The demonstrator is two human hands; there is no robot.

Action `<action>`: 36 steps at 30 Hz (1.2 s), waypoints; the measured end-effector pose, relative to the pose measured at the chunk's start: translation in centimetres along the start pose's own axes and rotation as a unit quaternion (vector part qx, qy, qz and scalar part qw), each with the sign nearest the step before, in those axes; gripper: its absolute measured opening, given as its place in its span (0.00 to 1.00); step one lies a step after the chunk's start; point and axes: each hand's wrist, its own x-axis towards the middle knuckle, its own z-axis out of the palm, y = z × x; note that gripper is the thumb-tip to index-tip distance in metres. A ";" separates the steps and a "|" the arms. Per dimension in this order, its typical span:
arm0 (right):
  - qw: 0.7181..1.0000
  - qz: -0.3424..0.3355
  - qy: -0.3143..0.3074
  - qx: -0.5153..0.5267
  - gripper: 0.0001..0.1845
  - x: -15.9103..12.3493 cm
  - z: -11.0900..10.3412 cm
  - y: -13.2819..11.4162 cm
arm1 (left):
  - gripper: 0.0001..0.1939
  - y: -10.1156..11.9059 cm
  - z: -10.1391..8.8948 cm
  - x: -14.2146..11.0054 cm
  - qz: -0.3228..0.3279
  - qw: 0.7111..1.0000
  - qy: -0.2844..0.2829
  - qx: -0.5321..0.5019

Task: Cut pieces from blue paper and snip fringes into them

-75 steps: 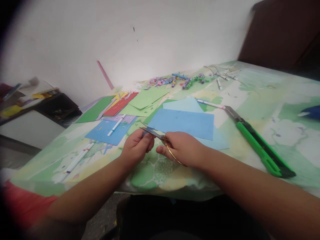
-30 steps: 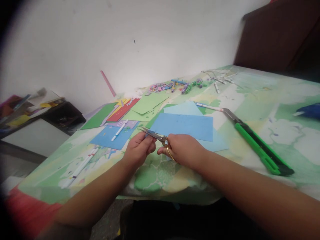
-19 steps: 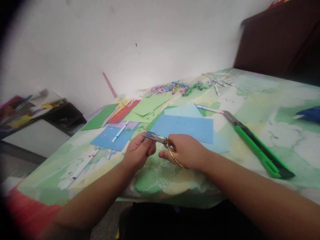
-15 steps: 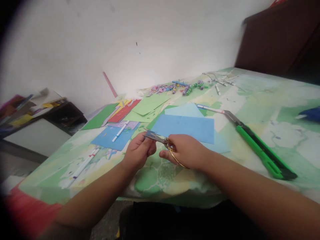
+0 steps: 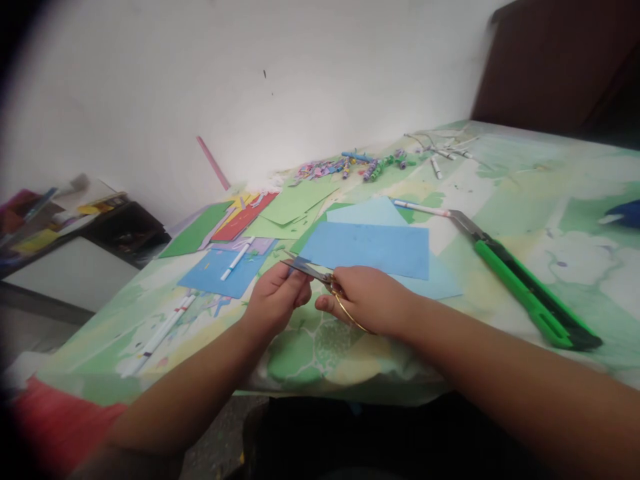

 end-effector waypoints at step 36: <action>0.990 0.041 0.010 -0.132 0.21 0.0 0.1 -0.8 | 0.11 -0.5 -0.4 0.0 0.004 0.993 -0.045 -0.112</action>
